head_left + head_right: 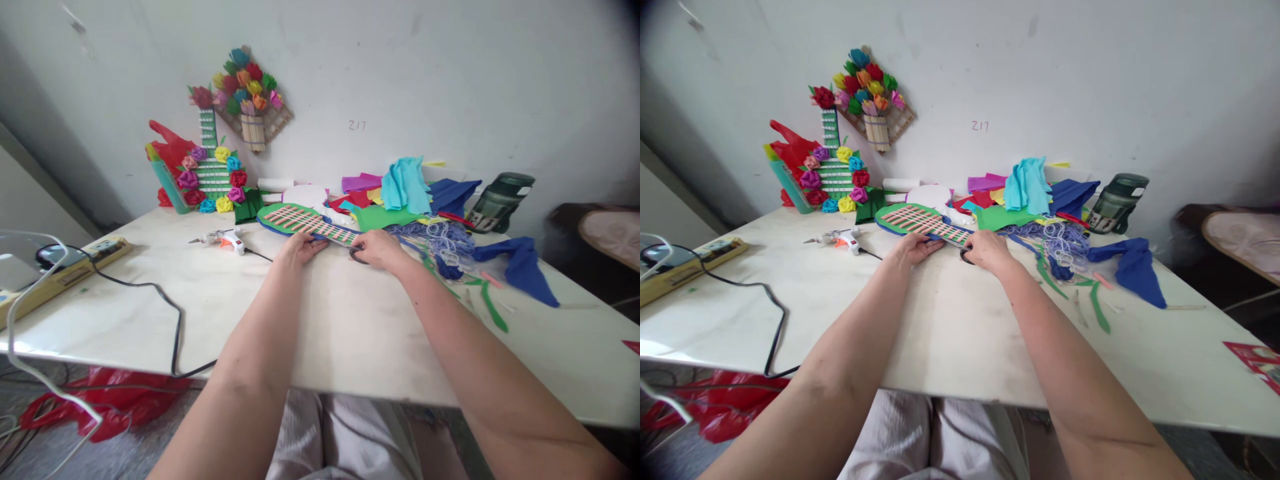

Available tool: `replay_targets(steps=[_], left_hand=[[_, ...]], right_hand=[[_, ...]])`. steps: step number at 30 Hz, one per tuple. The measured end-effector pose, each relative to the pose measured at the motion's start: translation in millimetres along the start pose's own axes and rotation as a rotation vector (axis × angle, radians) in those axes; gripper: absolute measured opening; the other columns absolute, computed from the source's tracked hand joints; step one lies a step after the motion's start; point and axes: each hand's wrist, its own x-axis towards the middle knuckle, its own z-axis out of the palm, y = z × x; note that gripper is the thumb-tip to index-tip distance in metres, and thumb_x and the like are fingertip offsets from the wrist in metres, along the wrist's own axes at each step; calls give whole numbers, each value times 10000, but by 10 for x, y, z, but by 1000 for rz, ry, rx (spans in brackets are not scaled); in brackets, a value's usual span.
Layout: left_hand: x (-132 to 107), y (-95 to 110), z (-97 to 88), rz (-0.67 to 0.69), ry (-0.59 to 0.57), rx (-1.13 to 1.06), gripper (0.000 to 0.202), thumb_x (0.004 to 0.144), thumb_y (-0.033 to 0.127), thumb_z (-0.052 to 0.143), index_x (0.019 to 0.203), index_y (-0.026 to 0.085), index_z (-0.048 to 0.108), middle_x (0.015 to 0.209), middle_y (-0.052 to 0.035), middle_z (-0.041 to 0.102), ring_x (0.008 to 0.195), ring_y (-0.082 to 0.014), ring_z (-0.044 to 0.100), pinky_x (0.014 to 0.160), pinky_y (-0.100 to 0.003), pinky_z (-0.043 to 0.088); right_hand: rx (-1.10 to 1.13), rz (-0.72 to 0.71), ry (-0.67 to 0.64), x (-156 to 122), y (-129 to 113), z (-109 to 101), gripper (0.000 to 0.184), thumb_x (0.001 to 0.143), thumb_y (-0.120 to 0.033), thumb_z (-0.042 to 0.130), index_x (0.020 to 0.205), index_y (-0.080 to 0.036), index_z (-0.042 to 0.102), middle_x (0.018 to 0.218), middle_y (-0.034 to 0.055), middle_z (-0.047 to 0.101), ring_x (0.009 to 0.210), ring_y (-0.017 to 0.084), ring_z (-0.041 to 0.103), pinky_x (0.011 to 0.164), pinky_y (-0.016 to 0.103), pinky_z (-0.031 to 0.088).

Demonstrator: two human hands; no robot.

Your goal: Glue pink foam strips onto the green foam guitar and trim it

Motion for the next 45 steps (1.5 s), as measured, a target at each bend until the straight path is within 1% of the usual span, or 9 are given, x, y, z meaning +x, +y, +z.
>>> replay_targets(steps=[3, 9, 19, 23, 26, 29, 34, 38, 45], left_hand=[[1, 0, -3, -2, 1, 7, 557, 718, -92, 349, 1200, 121, 528, 882, -126, 697, 968, -283, 675, 834, -425, 569], [18, 0, -7, -7, -2, -18, 561, 693, -100, 363, 1198, 86, 519, 912, -160, 691, 974, -300, 672, 809, -437, 575], [-15, -1, 2, -8, -20, 23, 559, 638, -83, 376, 1142, 103, 532, 828, -126, 687, 926, -305, 686, 776, -426, 582], [-66, 4, -4, 6, -76, -4, 586, 575, -68, 408, 1123, 78, 556, 890, -164, 687, 956, -332, 672, 809, -450, 566], [-98, -2, -11, 3, -95, -11, 675, 548, -111, 367, 1165, 88, 554, 990, -173, 680, 1009, -313, 656, 845, -431, 556], [-107, -18, -33, -9, -113, 13, 749, 560, -154, 314, 1208, 139, 549, 1090, -147, 665, 1076, -278, 630, 877, -402, 545], [-83, -33, -76, -3, -153, 52, 650, 650, -166, 329, 1167, 141, 576, 1087, -135, 664, 1100, -267, 618, 857, -358, 554], [-47, -27, -39, -5, -90, 45, 574, 684, -159, 336, 1113, 124, 591, 1015, -131, 677, 1031, -253, 653, 843, -361, 557], [55, -60, 118, 53, 143, 19, 314, 796, -63, 434, 999, 110, 602, 894, -127, 681, 941, -246, 676, 845, -390, 556]], right_hand=[[5, 8, 6, -5, -5, -2, 268, 734, -368, 608, 953, -289, 742, 969, 36, 728, 920, 224, 636, 691, 278, 443], [1, 16, 9, -12, -14, -12, 288, 739, -357, 596, 978, -279, 737, 974, 42, 729, 931, 219, 636, 710, 268, 443], [-71, 12, 14, -55, -154, -11, 288, 760, -330, 566, 975, -245, 736, 1031, 88, 718, 994, 257, 631, 852, 349, 438], [-33, 38, 15, -44, -169, 36, 302, 759, -339, 570, 996, -245, 733, 1063, 95, 711, 1034, 267, 621, 912, 380, 422], [8, 50, 16, -19, -152, 88, 305, 754, -354, 584, 1005, -262, 731, 1100, 80, 702, 1081, 272, 600, 958, 399, 397], [35, 61, 11, -6, -145, 107, 316, 755, -363, 589, 1024, -273, 727, 1121, 82, 693, 1096, 282, 591, 948, 406, 405], [72, 95, -14, -17, -169, 74, 308, 755, -360, 583, 1013, -279, 730, 1100, 79, 697, 1065, 291, 605, 876, 376, 447], [85, 108, -9, 13, -175, 121, 301, 744, -383, 596, 991, -283, 734, 1108, 74, 694, 1082, 288, 596, 918, 394, 426], [113, 91, -2, 92, -168, 252, 281, 733, -403, 603, 948, -285, 738, 1081, 77, 703, 1119, 287, 579, 1032, 486, 321]])
